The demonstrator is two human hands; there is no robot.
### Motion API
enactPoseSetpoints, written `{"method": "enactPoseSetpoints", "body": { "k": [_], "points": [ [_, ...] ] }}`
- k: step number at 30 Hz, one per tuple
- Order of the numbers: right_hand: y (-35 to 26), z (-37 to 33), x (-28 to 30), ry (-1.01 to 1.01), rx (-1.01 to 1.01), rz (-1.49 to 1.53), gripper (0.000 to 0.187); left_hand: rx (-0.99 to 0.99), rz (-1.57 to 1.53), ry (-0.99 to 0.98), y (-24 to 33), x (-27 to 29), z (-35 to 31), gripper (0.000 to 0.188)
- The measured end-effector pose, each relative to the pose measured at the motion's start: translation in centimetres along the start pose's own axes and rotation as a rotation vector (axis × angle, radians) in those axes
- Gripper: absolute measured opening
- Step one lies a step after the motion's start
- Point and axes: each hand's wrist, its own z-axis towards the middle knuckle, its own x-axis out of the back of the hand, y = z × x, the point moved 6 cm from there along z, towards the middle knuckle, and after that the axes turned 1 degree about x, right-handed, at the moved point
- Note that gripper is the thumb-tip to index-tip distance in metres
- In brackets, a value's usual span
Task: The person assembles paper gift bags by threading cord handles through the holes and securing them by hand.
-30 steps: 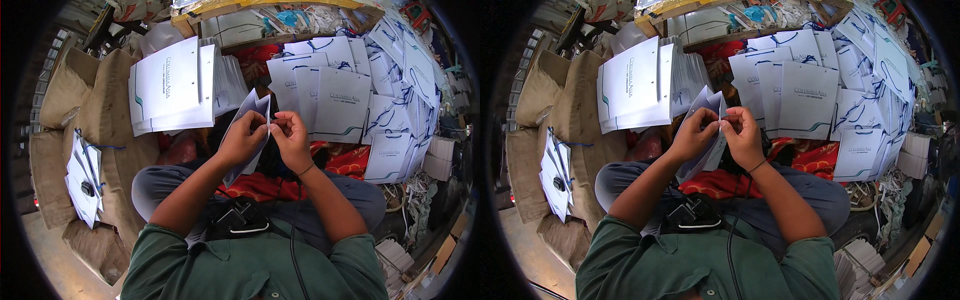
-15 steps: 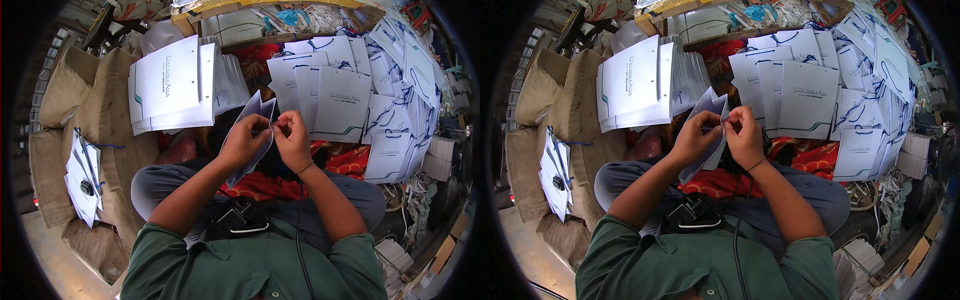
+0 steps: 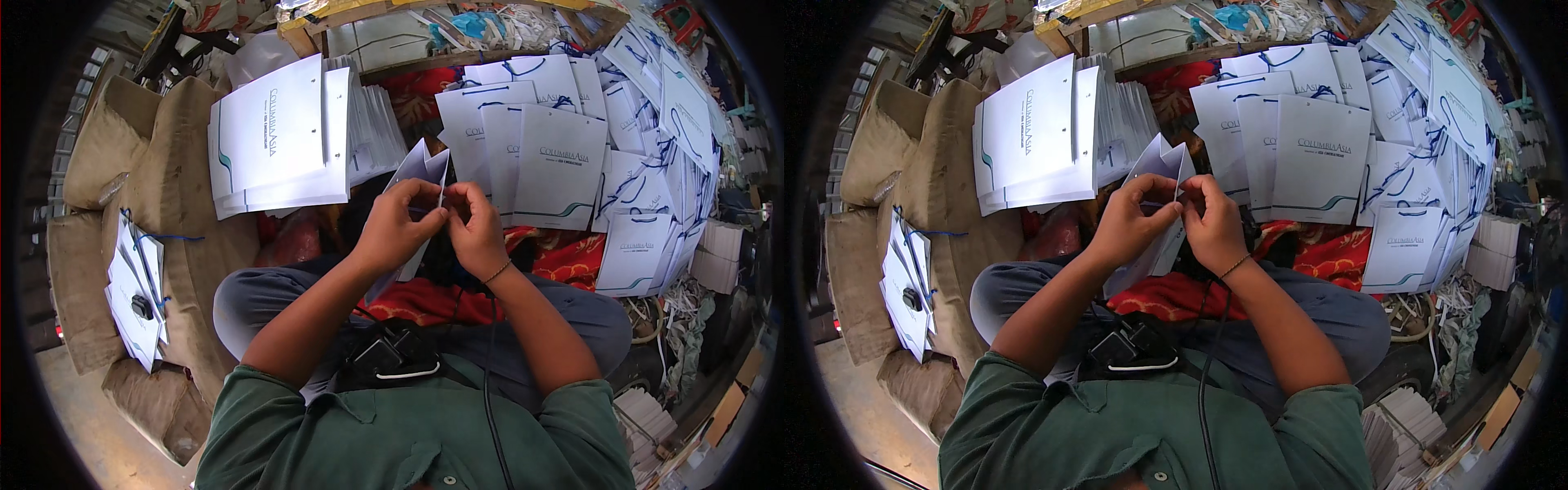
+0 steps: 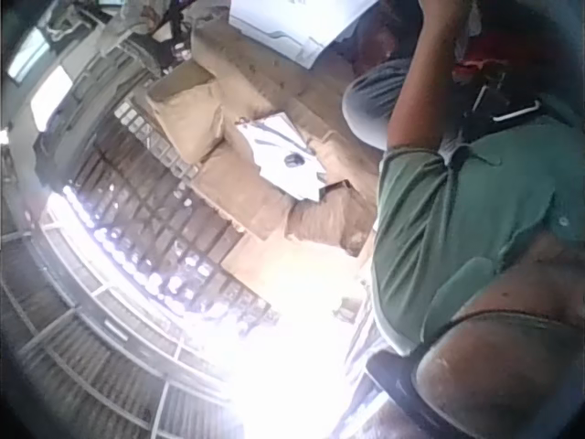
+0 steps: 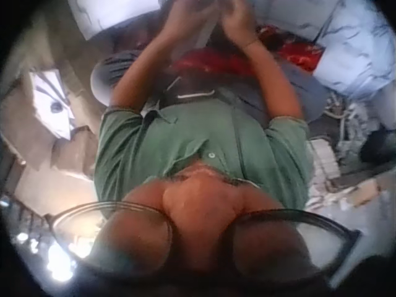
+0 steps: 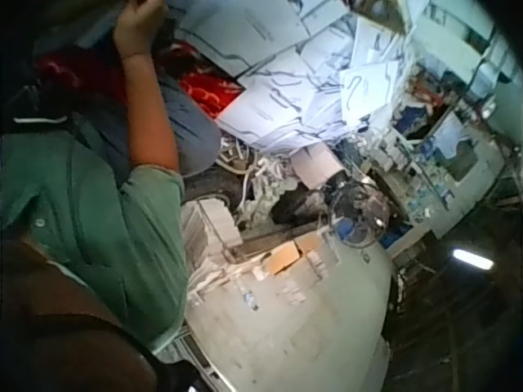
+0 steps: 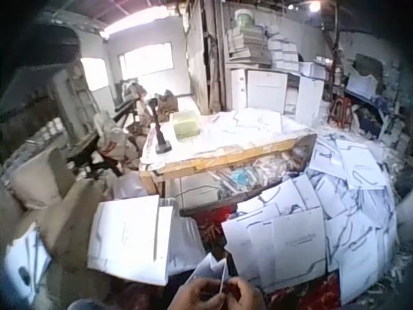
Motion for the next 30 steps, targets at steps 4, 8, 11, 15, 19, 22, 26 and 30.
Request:
{"method": "enactPoseSetpoints", "body": {
  "k": [4, 8, 11, 15, 19, 22, 26, 30],
  "points": [
    [1.3, 0.1, -0.4, -0.037, -0.128, 0.198, 0.013, 0.058, -0.149, -0.009, -1.6, 0.6, 0.4, 0.032],
    [1.3, 0.2, -0.1, -0.079, -0.177, 0.308, 0.013, 0.075, -0.190, -0.044, -1.6, 0.6, 0.6, 0.031],
    [0.4, 0.4, 0.3, -0.056, -0.100, 0.236, 0.012, 0.069, -0.212, -0.063, -1.3, 0.5, 0.5, 0.031],
    [-1.0, 0.5, 0.6, 0.001, -0.050, 0.172, 0.013, 0.080, -0.218, -0.047, -1.7, 0.5, 0.4, 0.031],
    [-1.0, 0.5, 0.7, 0.044, -0.022, 0.143, 0.015, 0.077, -0.203, -0.048, -1.6, 0.5, 0.4, 0.031],
    [-1.0, 0.6, 0.7, 0.050, -0.010, 0.131, 0.016, 0.070, -0.205, -0.050, -1.7, 0.5, 0.4, 0.031],
    [-1.6, 0.6, 0.7, 0.054, 0.021, 0.086, 0.017, 0.067, -0.207, -0.047, -1.7, 0.4, 0.4, 0.031],
    [-1.6, 0.5, 0.8, 0.065, 0.021, 0.080, 0.017, 0.062, -0.216, -0.030, -2.2, 0.2, 0.4, 0.031]
  ]
}}
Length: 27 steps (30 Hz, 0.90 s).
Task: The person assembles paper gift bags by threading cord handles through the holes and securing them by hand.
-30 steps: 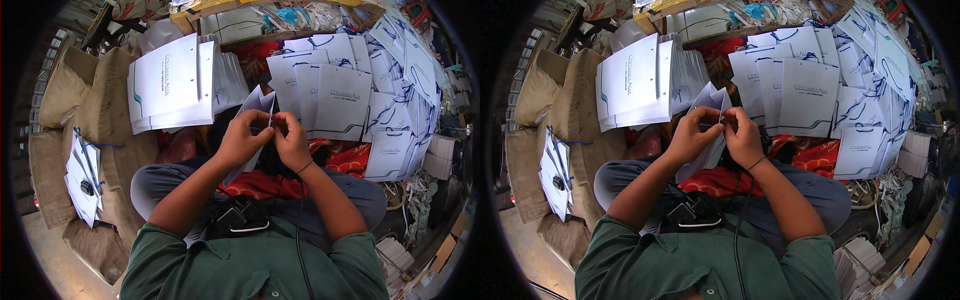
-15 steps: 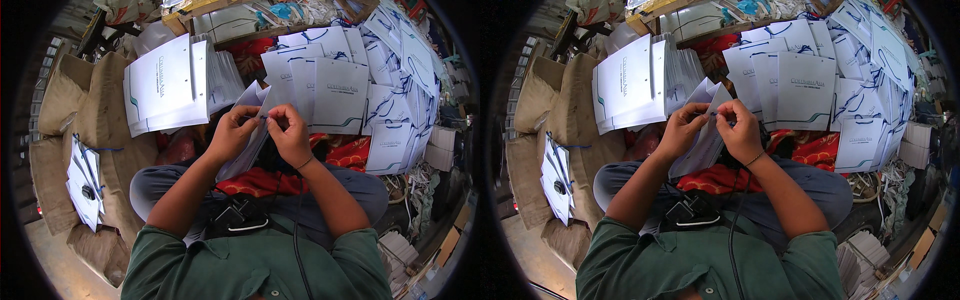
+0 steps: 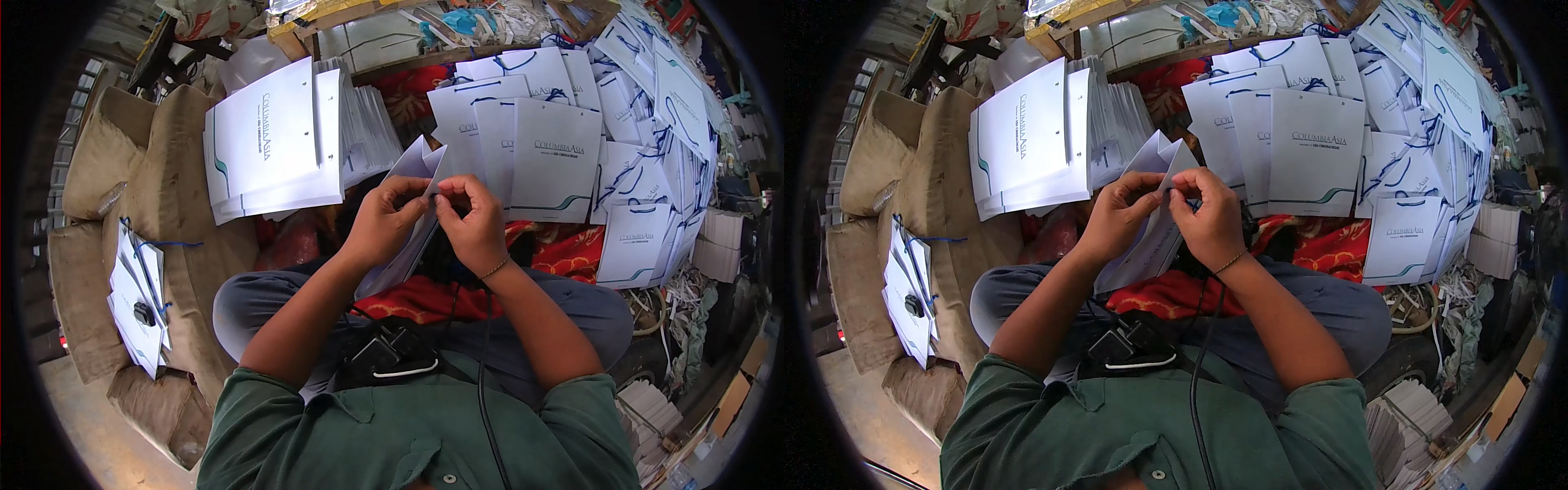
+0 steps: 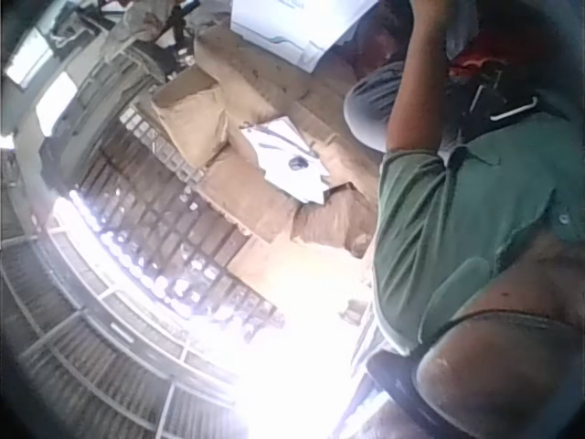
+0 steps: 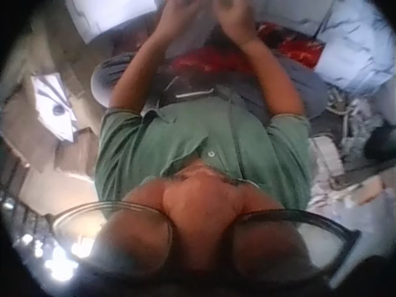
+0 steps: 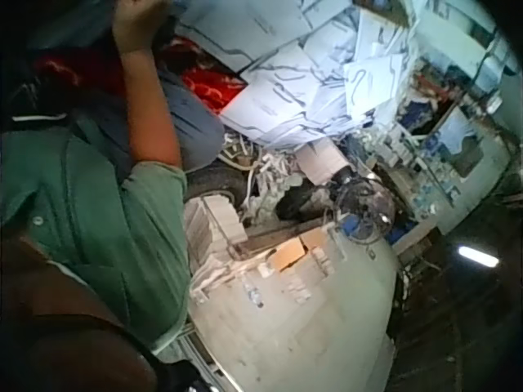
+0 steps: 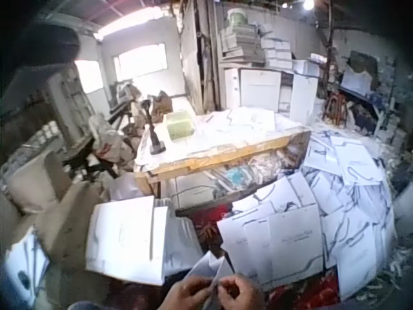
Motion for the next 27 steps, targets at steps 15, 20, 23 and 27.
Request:
{"method": "enactPoseSetpoints", "body": {
  "k": [15, 20, 23, 27],
  "points": [
    [-1.6, -0.2, -0.4, -0.037, 0.151, -0.291, 0.013, 0.018, -0.011, -0.023, -0.1, -0.5, -0.1, 0.026],
    [-1.9, -0.4, -0.7, -0.060, 0.127, -0.270, 0.011, 0.013, 0.040, -0.002, -0.5, -0.5, -0.1, 0.018],
    [-1.3, -0.6, -0.8, -0.071, 0.086, -0.212, 0.010, 0.048, -0.076, -0.015, -0.6, -0.5, 0.1, 0.018],
    [-0.7, -0.8, -1.0, -0.088, -0.040, -0.002, 0.015, 0.042, 0.014, 0.030, -0.4, 0.1, 0.2, 0.018]
  ]
}}
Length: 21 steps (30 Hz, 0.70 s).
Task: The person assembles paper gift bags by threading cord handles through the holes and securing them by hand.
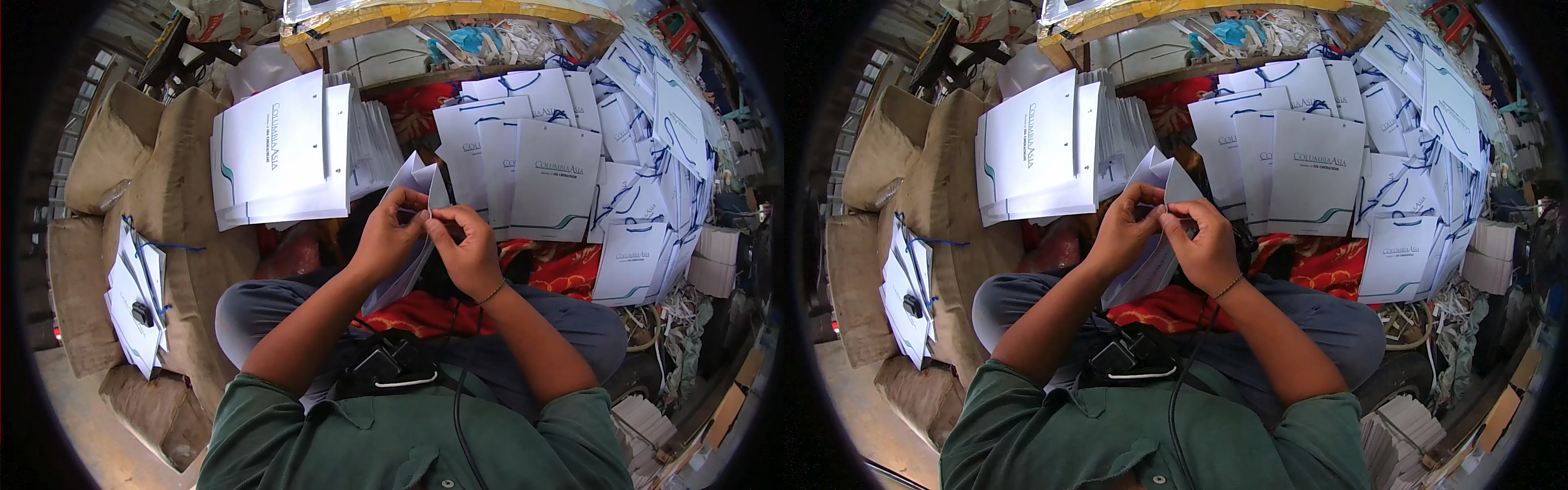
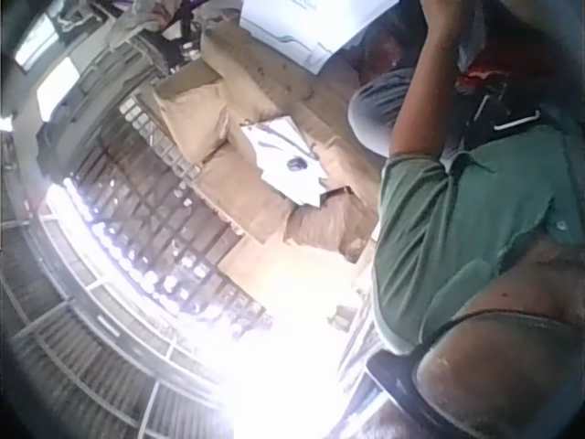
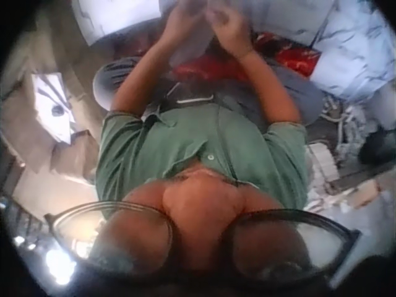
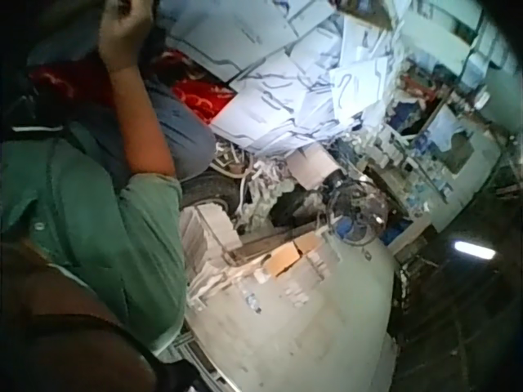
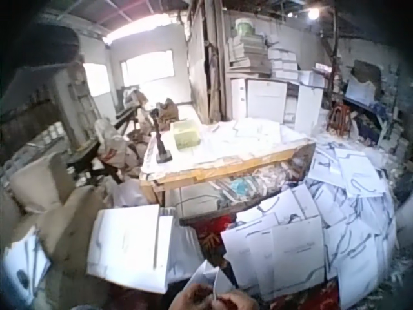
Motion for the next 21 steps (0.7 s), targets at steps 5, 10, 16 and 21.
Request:
{"method": "enactPoseSetpoints", "body": {
  "k": [5, 10, 16, 21],
  "points": [
    [2.3, -0.4, -0.2, -0.026, -0.208, 0.105, 0.020, 0.109, -0.046, -0.043, -1.2, -0.5, 0.3, 0.016],
    [2.6, -0.6, 0.0, -0.016, -0.205, 0.067, 0.019, 0.115, -0.050, -0.073, -1.2, -0.6, 0.3, 0.015],
    [2.2, -0.5, 0.2, -0.007, -0.151, 0.025, 0.020, 0.070, 0.016, -0.089, -0.8, -0.1, 0.5, 0.014],
    [1.9, -0.5, 0.2, -0.012, -0.138, 0.026, 0.020, 0.056, 0.129, -0.099, -0.4, 0.0, 0.7, 0.014]
  ]
}}
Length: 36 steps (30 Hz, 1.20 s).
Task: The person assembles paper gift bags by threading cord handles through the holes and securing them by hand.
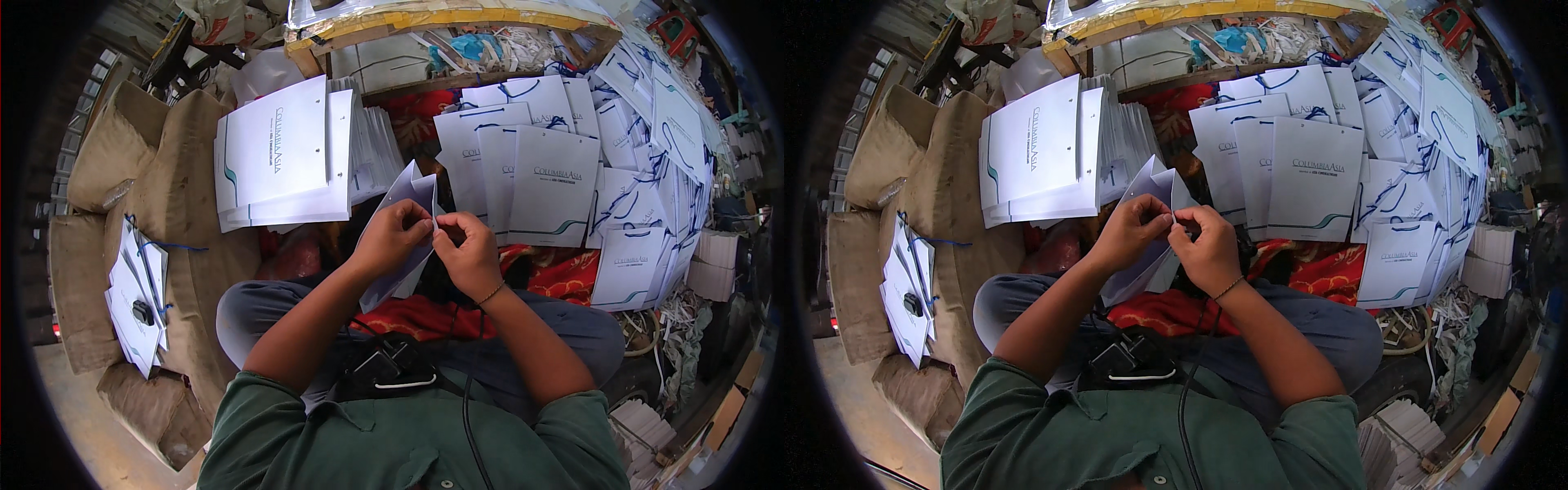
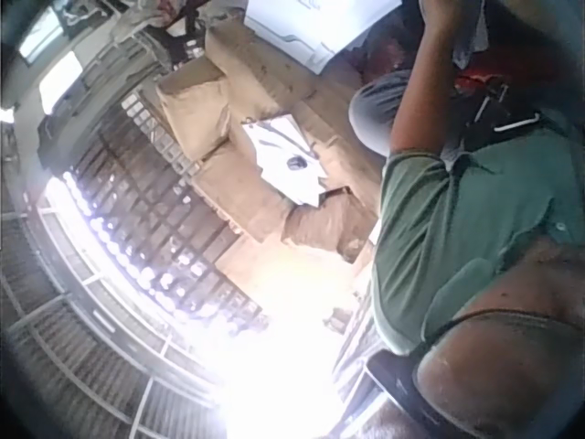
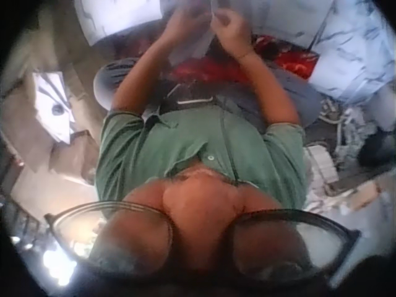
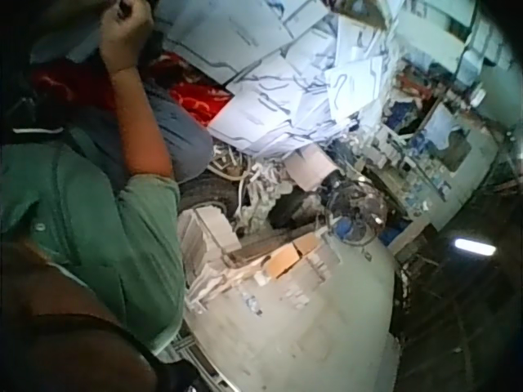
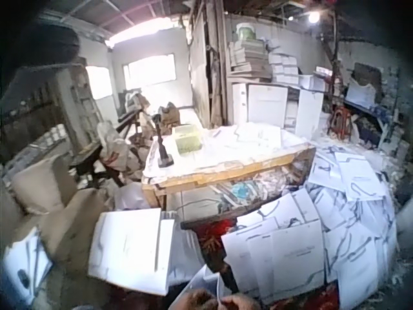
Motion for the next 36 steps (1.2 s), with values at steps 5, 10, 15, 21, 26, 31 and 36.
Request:
{"method": "enactPoseSetpoints", "body": {
  "k": [5, 10, 15, 21, 26, 31, 36],
  "points": [
    [-0.6, 0.0, 0.0, -0.002, 0.011, -0.039, 0.020, -0.028, 0.040, -0.034, 0.4, 0.3, 0.3, 0.014],
    [-0.9, 0.1, 0.1, -0.003, 0.020, -0.059, 0.020, -0.022, -0.015, -0.057, 0.0, 0.3, 0.5, 0.014],
    [-1.0, 0.0, 0.1, -0.004, 0.011, -0.064, 0.021, -0.113, -0.021, -0.022, 0.9, 0.3, 0.5, 0.026],
    [-0.7, 0.0, -0.2, -0.012, 0.003, -0.069, 0.022, -0.167, 0.114, 0.022, 1.1, 0.2, 0.6, 0.031],
    [-1.1, -0.1, -0.4, -0.024, 0.038, -0.061, 0.023, -0.176, 0.098, 0.057, 1.7, -0.3, 0.0, 0.035],
    [-1.7, 0.2, -0.2, -0.023, 0.076, -0.117, 0.022, -0.163, 0.131, 0.110, 1.5, 0.1, -0.2, 0.036],
    [-1.5, 0.7, 0.6, 0.013, 0.064, -0.100, 0.022, -0.193, 0.239, -0.025, 1.8, 0.2, 0.0, 0.021]
  ]
}}
